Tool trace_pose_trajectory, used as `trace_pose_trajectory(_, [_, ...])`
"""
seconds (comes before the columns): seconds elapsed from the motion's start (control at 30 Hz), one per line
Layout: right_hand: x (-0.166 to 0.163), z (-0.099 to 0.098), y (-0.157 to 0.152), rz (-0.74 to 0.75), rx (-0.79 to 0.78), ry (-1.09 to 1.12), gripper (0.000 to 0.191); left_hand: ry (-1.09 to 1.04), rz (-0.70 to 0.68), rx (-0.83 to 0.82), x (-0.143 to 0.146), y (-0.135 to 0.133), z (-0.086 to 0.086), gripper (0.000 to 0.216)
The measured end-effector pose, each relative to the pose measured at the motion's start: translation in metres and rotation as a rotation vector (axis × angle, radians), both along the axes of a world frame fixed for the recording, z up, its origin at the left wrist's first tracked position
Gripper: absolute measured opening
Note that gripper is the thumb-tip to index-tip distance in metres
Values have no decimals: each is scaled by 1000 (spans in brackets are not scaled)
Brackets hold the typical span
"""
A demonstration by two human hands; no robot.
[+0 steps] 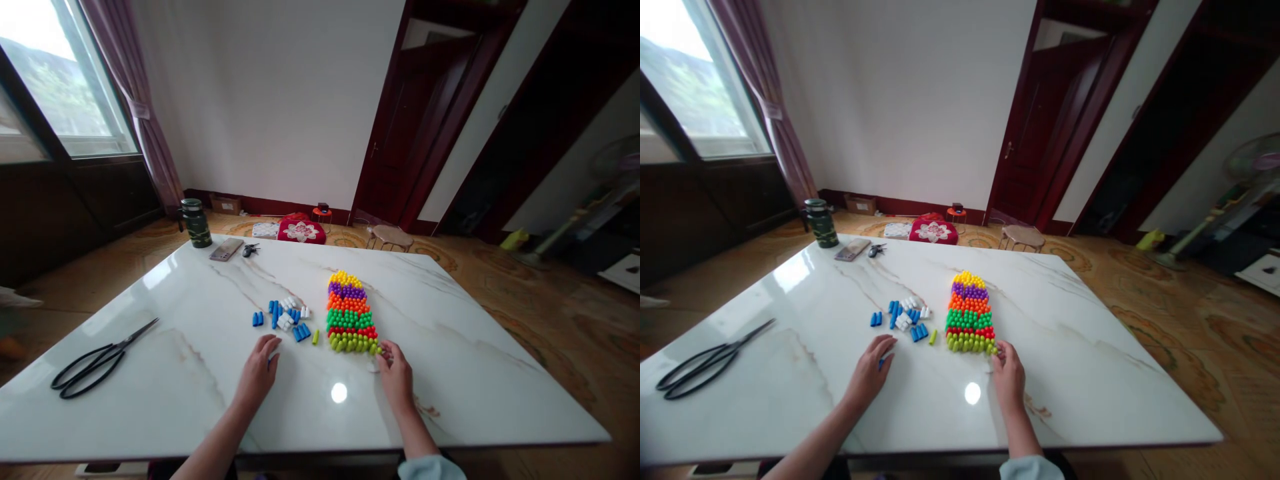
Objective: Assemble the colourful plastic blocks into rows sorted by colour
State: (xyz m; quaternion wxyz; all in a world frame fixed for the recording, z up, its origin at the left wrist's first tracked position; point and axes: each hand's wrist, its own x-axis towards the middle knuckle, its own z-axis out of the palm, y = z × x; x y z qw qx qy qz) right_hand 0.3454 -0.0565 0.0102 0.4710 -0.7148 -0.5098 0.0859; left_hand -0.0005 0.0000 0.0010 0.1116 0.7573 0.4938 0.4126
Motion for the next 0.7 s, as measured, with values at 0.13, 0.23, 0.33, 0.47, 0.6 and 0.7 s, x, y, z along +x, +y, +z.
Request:
trace_pose_trajectory(0.13, [-5,-3,6,-38,58,9,37,-6,-1,6,-1,1,-1,26])
trace_pose_trajectory(0.23, [-6,-6,8,-76,89,14,36,-2,-1,-11,-1,1,-1,26])
trace_pose_trajectory(0.33, [-7,-5,6,-92,106,8,35,-3,4,-31,-1,0,-2,26])
trace_pose_trajectory(0.47, [-24,3,-4,-116,215,-64,25,-22,11,-46,1,-1,-1,27])
trace_pose_trajectory(0.6, [-74,16,0,188,265,-172,18,-24,5,-51,2,-2,2,28])
trace_pose_trajectory(0.7, [-124,29,20,337,65,-300,28,-28,6,-43,2,-2,2,28])
